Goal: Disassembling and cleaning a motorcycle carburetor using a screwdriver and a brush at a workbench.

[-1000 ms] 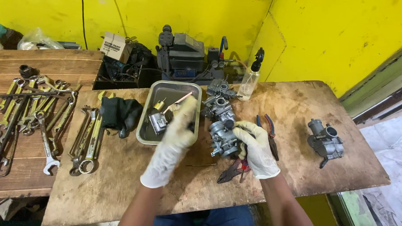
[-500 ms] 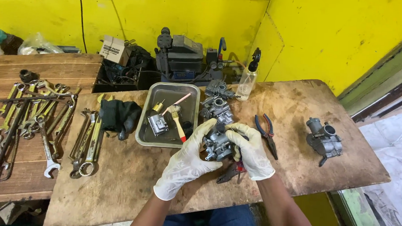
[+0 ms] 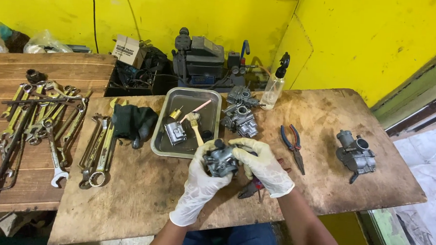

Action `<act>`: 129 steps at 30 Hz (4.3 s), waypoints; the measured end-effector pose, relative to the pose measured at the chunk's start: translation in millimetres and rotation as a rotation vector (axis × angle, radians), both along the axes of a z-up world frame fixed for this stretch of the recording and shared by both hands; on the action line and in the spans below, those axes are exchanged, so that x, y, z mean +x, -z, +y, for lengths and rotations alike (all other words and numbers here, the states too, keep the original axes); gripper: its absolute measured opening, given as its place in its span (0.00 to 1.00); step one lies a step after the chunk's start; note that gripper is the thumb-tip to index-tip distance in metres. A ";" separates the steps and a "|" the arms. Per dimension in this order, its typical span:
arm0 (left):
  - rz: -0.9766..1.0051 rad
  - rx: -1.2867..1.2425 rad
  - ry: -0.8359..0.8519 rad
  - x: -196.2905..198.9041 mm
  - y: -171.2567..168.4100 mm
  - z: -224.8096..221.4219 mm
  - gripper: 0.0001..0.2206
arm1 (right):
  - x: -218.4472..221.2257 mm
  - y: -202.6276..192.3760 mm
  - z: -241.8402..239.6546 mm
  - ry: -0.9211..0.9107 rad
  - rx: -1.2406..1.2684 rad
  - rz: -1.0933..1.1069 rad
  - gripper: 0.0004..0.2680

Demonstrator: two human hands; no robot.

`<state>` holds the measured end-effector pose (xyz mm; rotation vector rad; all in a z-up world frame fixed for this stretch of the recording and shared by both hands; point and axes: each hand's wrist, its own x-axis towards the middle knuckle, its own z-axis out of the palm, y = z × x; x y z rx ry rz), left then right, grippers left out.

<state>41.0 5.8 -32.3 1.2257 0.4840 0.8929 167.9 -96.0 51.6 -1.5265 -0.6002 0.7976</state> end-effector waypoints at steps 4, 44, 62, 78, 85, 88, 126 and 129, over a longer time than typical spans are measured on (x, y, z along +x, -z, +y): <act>0.174 -0.058 -0.123 -20.1 -4.4 0.2 0.34 | 8.1 -2.8 -1.8 -0.168 -0.117 -0.068 0.13; -0.498 -0.303 -0.676 -100.1 31.6 102.5 0.24 | -15.6 93.3 201.5 -0.538 -0.129 -1.753 0.21; -0.298 -0.320 -0.581 -103.9 27.9 91.2 0.27 | -0.7 36.6 186.4 -0.497 -0.013 -0.087 0.06; -0.281 -0.350 -0.566 -103.2 20.0 85.3 0.27 | -0.2 13.7 164.6 -0.633 0.016 0.534 0.15; -0.287 -0.333 -0.533 -99.2 16.7 84.3 0.26 | 8.0 18.7 161.0 -0.702 0.059 0.597 0.17; -0.209 -0.374 -0.535 -98.0 16.1 84.3 0.26 | 8.1 16.9 157.0 -0.717 0.075 0.579 0.18; -0.288 -0.349 -0.542 -97.2 14.4 80.3 0.25 | -15.5 17.6 123.7 -0.482 0.551 -0.881 0.23; -0.314 -0.329 -0.514 -97.6 9.7 77.6 0.23 | -15.4 22.6 126.3 -0.463 0.480 -0.936 0.23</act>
